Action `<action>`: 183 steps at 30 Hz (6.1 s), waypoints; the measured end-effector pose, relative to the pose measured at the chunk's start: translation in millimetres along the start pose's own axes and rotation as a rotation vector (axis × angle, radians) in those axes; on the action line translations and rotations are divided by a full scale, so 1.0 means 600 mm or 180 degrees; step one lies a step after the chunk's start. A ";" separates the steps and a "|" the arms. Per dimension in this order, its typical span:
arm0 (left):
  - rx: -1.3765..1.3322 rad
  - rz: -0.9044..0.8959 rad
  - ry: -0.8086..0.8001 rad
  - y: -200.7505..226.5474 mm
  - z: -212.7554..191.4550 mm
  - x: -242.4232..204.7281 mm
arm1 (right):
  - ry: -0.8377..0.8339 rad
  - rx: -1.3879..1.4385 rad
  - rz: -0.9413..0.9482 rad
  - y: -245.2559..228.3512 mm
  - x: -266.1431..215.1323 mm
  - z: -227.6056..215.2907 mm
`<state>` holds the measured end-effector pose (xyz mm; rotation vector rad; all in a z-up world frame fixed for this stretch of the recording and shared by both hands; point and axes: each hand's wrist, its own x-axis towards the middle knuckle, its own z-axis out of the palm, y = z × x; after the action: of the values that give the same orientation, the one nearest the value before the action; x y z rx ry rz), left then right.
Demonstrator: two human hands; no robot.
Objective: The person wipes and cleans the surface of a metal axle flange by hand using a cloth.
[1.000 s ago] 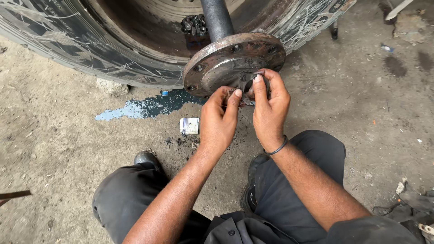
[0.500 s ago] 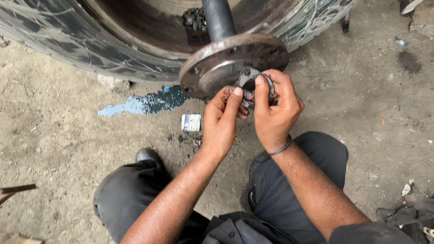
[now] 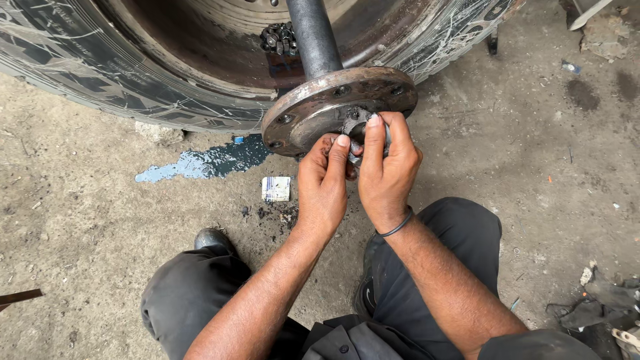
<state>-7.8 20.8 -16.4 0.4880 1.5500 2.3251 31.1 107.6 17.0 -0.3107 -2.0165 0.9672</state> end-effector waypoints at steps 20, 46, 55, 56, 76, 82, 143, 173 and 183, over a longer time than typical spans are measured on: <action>-0.0429 0.0059 0.0426 -0.011 0.005 -0.007 | 0.0212 -0.0582 -0.0435 -0.041 0.003 0.012; -0.0813 -0.0305 0.0261 0.004 0.006 -0.004 | 0.0341 -0.0743 -0.0387 -0.063 -0.006 0.019; -0.0580 -0.0255 0.0711 0.000 -0.011 -0.014 | 0.0030 -0.0730 -0.0547 -0.062 -0.010 0.028; -0.0441 -0.0276 0.0606 0.000 -0.009 -0.011 | 0.0103 -0.0675 -0.0542 -0.062 -0.011 0.023; -0.0878 -0.0202 0.0778 -0.013 -0.019 -0.007 | 0.0174 -0.0761 -0.0780 -0.058 -0.014 0.052; -0.0895 -0.0397 0.0359 -0.006 -0.013 -0.006 | 0.0265 -0.0625 -0.0592 -0.058 -0.020 0.036; 0.2294 0.1594 0.0643 0.122 -0.121 0.040 | 0.0293 -0.0162 -0.0504 -0.025 -0.020 0.060; 0.2153 0.1278 0.0548 0.096 -0.133 0.052 | 0.0608 0.1559 0.0660 0.110 -0.003 0.001; 0.2139 0.1099 0.0583 0.088 -0.147 0.059 | 0.0610 0.1550 0.0933 0.110 0.004 -0.002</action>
<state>-81.5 -56.3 4.8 0.7579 2.5188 2.0603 22.1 153.9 -29.4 -0.4174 -1.5272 1.5111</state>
